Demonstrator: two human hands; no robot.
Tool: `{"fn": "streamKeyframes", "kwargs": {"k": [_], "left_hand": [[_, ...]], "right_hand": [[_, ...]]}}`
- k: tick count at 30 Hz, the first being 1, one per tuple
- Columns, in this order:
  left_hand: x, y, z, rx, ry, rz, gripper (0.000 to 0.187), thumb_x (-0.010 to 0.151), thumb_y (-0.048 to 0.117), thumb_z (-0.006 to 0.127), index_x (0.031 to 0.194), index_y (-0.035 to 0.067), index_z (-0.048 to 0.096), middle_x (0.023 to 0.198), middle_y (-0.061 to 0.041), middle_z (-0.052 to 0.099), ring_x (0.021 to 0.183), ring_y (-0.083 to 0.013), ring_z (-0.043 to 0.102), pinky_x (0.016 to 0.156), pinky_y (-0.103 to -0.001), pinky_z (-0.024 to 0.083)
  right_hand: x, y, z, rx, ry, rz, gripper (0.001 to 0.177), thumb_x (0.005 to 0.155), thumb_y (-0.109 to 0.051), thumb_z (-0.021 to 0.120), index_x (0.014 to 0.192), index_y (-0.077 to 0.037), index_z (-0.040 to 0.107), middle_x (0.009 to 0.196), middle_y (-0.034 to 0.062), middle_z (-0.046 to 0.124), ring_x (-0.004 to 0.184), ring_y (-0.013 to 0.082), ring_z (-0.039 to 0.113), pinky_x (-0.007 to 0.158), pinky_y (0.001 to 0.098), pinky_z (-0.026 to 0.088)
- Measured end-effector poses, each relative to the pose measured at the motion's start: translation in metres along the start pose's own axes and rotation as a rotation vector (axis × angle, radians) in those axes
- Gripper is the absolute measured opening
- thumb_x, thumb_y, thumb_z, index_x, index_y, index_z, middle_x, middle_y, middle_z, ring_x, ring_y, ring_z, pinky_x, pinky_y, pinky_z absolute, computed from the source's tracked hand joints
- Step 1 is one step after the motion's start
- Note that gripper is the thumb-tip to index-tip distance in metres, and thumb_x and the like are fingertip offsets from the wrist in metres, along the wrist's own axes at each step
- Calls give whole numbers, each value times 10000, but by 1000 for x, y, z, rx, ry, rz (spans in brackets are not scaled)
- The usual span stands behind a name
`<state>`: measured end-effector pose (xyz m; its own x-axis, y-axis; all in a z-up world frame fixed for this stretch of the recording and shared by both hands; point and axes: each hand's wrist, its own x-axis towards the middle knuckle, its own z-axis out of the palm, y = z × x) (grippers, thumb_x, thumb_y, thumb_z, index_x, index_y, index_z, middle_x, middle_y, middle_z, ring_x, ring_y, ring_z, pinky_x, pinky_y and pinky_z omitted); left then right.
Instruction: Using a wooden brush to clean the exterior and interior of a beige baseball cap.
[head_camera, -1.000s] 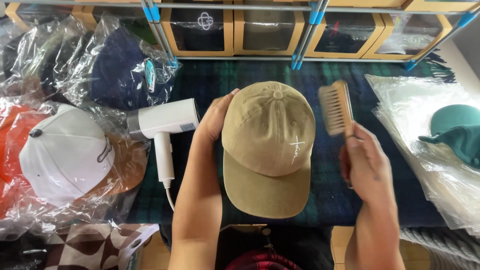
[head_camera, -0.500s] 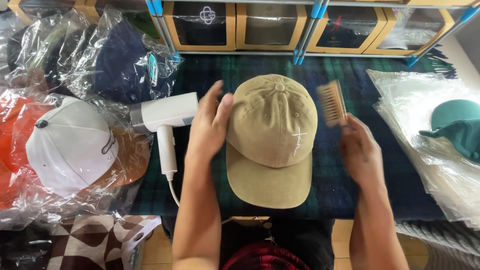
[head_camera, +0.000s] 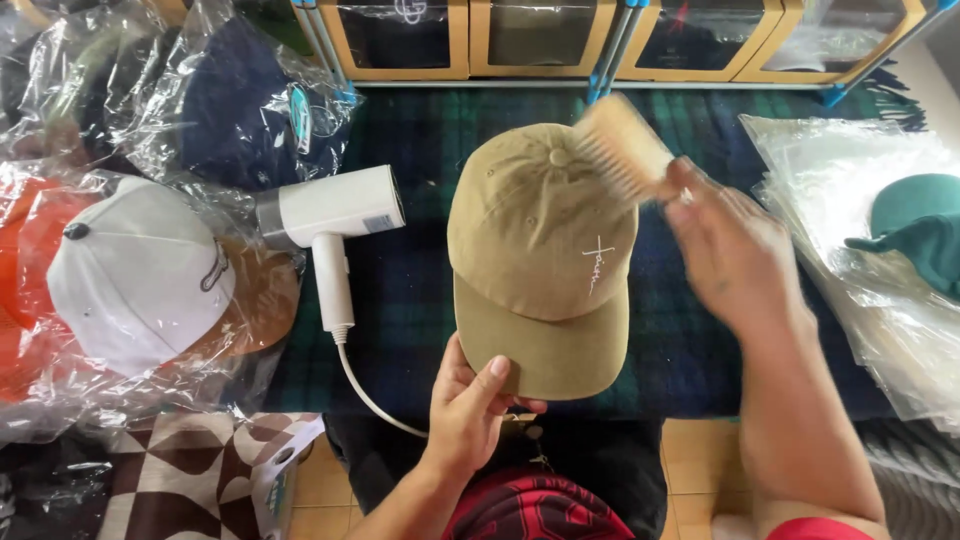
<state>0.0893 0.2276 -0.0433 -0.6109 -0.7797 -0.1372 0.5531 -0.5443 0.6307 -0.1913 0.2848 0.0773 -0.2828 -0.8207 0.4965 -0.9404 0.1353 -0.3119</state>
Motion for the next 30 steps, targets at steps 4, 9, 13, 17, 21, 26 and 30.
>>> {"fn": "streamKeyframes", "kwargs": {"k": [4, 9, 13, 17, 21, 26, 30], "left_hand": [[3, 1, 4, -12, 8, 5, 455, 921, 102, 663, 1311, 23, 443, 1176, -213, 622, 813, -372, 710, 546, -483, 661], [3, 0, 5, 40, 21, 53, 453, 917, 134, 664, 1300, 16, 452, 1158, -189, 604, 780, -358, 698, 516, -468, 650], [3, 4, 11, 52, 53, 53, 472, 929, 104, 639, 1357, 31, 455, 1214, -177, 627, 898, -375, 699, 539, -478, 664], [-2, 7, 11, 110, 31, 38, 628, 906, 147, 668, 1451, 45, 373, 1188, -207, 617, 756, -376, 714, 531, -446, 665], [4, -4, 8, 91, 81, 105, 807, 902, 76, 638, 1596, 137, 232, 1363, -175, 545, 938, -391, 695, 500, -492, 669], [3, 6, 9, 103, 52, 114, 869, 886, 144, 683, 1611, 143, 202, 1353, -178, 530, 943, -362, 677, 511, -459, 666], [0, 12, 10, 186, 71, 46, 950, 863, 132, 694, 1630, 158, 135, 1287, -209, 569, 790, -347, 697, 511, -435, 672]], "right_hand": [[-4, 9, 4, -52, 4, 175, 420, 1141, -341, 468, 1456, -98, 601, 1247, 89, 714, 1014, 364, 672, 823, 466, 477], [-43, -53, 10, 245, 22, 85, 438, 1078, -179, 474, 1449, 49, 519, 1459, 206, 601, 1306, 336, 618, 1042, 380, 491], [-47, -33, 44, 515, 50, 531, 501, 1080, -389, 355, 1502, -146, 473, 605, 38, 501, 485, 132, 444, 477, 309, 367], [-73, -30, 52, 772, -16, 806, 459, 1062, -354, 392, 1452, -127, 478, 538, 67, 444, 350, 153, 378, 305, 304, 275], [-93, -47, 44, 584, 310, 271, 445, 1104, -200, 402, 1483, 31, 427, 722, 89, 533, 487, 122, 460, 479, 232, 410], [-115, 14, 94, 240, 217, -191, 395, 1028, -90, 537, 1379, 92, 518, 1174, 281, 599, 987, 397, 583, 862, 457, 482], [-113, 56, 88, 311, 217, 393, 353, 1083, -123, 572, 1429, -58, 603, 1445, 147, 628, 1317, 209, 581, 1052, 313, 441]]}}
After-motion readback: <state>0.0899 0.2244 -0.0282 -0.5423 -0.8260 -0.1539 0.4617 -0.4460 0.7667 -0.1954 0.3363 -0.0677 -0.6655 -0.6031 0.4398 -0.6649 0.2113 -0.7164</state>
